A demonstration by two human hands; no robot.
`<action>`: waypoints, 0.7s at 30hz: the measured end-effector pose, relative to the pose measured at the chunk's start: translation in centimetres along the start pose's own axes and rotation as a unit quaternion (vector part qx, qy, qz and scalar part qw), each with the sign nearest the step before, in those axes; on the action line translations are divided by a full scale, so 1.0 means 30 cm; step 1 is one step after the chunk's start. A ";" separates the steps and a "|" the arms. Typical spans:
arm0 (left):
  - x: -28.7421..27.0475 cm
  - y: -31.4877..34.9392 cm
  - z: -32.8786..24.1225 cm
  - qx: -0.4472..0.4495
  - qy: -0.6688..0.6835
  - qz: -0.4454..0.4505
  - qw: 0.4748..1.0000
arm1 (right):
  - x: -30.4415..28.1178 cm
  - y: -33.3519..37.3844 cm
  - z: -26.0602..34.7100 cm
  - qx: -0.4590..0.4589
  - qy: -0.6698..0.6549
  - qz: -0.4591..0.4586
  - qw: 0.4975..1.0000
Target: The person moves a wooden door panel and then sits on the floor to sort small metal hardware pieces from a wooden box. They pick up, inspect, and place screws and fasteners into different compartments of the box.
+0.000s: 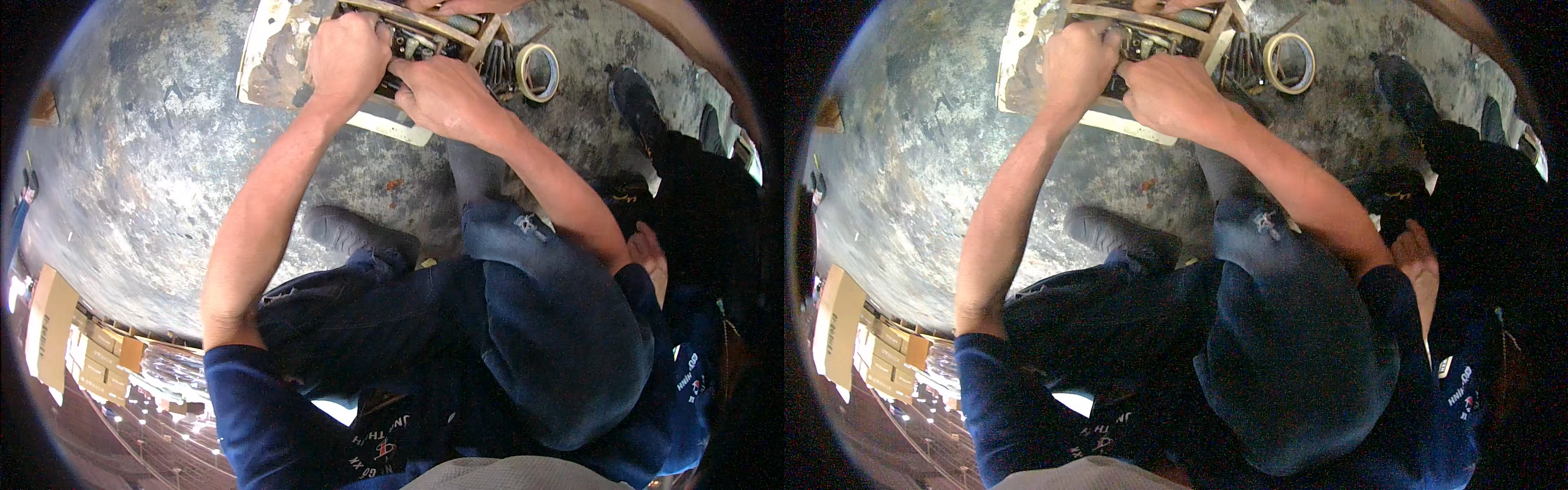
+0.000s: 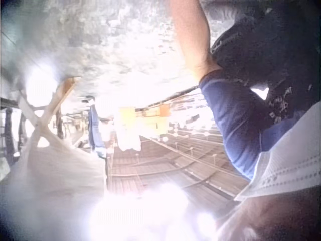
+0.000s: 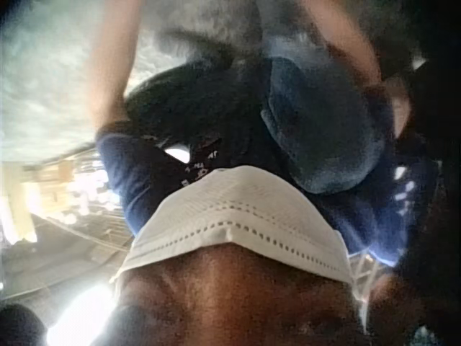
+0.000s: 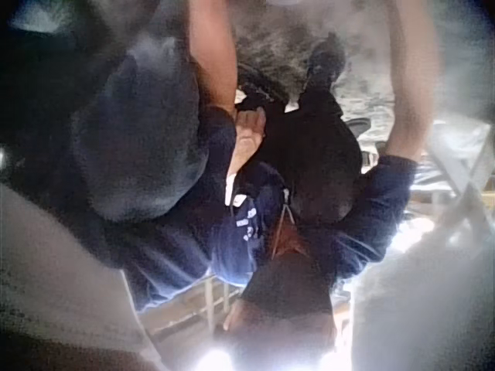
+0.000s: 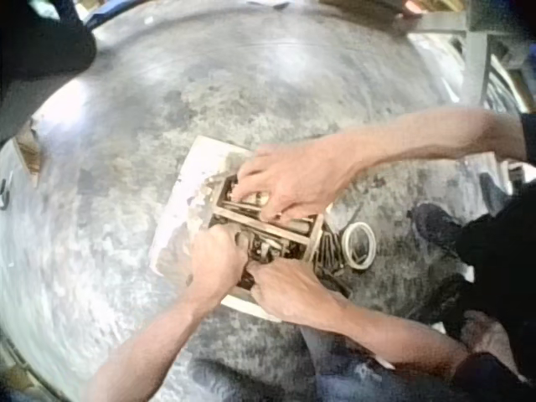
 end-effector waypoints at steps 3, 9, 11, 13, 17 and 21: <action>0.026 0.009 -0.006 -0.056 -0.025 -0.031 0.998 | -0.016 0.026 -0.020 0.007 -0.011 0.000 1.000; 0.011 0.014 -0.005 -0.054 -0.040 -0.070 0.995 | -0.117 0.085 -0.142 -0.014 -0.100 0.039 0.994; -0.014 0.023 0.004 -0.046 0.059 -0.078 0.994 | -0.134 0.097 -0.180 -0.005 -0.161 0.045 0.986; -0.031 0.062 0.000 -0.067 0.175 -0.026 0.982 | -0.134 0.113 -0.204 0.024 -0.214 0.060 0.975; -0.116 0.079 -0.048 -0.078 0.391 0.034 0.916 | -0.151 0.119 -0.161 -0.006 -0.319 0.035 0.947; -0.236 0.123 -0.094 -0.068 0.482 0.045 0.872 | -0.181 0.109 -0.094 -0.027 -0.393 -0.011 0.919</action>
Point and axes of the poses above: each hand's wrist, its own y-axis away from the middle knuckle, its own x-axis out of the palm, z = x × y, the point moved 6 cm from there along -y, towards the middle knuckle, and after that the axes turned 8 degrees about x, right-handed, at the moved point
